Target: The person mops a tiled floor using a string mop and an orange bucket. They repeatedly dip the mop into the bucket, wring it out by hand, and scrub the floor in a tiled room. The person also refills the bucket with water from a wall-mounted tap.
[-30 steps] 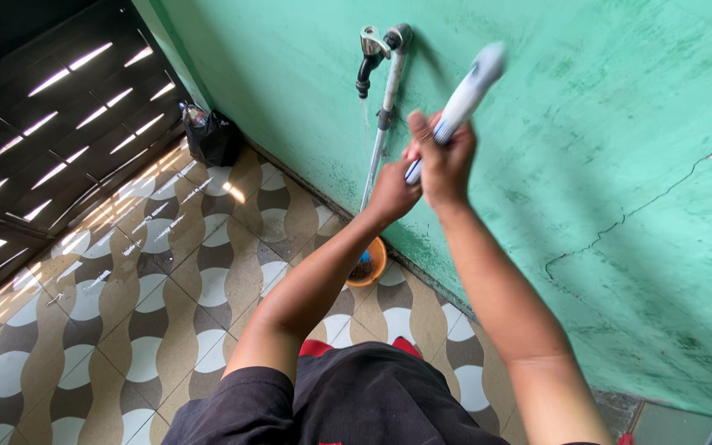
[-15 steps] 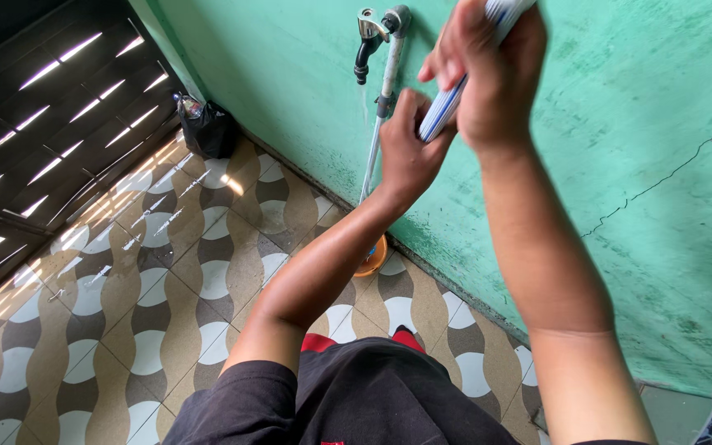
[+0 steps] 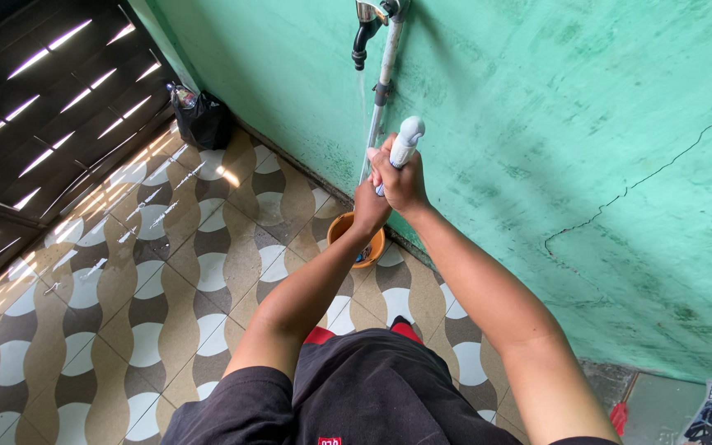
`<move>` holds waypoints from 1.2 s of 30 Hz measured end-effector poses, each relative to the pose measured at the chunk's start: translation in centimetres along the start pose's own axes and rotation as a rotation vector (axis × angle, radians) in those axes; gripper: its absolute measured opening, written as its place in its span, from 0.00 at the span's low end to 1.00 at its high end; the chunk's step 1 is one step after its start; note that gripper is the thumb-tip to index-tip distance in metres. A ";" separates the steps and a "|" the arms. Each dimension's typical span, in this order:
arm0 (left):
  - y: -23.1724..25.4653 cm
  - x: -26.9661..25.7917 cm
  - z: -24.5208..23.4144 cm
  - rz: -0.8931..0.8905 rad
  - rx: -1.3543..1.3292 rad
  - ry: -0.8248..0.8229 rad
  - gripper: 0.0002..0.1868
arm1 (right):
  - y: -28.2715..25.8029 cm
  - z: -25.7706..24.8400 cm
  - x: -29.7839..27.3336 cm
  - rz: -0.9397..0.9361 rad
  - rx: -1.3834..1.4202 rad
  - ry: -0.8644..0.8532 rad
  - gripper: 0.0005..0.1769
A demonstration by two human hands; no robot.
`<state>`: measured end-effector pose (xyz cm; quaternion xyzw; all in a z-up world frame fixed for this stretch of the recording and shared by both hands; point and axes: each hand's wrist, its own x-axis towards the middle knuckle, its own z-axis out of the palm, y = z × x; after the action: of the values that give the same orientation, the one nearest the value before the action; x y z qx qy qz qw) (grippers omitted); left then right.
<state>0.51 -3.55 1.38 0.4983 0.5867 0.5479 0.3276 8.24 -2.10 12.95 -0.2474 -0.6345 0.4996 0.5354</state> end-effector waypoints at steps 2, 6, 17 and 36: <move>1.0 0.7 -0.1 0.066 0.056 0.002 0.18 | -0.2 -0.1 0.6 -0.058 -0.076 -0.029 0.10; 10.2 2.4 -0.9 0.265 -0.042 0.038 0.12 | -8.7 -0.4 5.2 -0.225 -0.055 0.021 0.12; 12.6 2.1 -0.9 0.440 0.100 0.127 0.12 | -12.6 0.0 4.9 -0.214 0.100 0.014 0.11; 17.6 2.5 -0.5 0.577 -0.148 0.047 0.17 | -17.6 -0.5 6.0 -0.255 0.137 0.076 0.09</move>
<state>3.31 -3.09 18.89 0.6064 0.3868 0.6711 0.1798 10.77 -3.45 31.35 -0.1466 -0.6043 0.4601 0.6338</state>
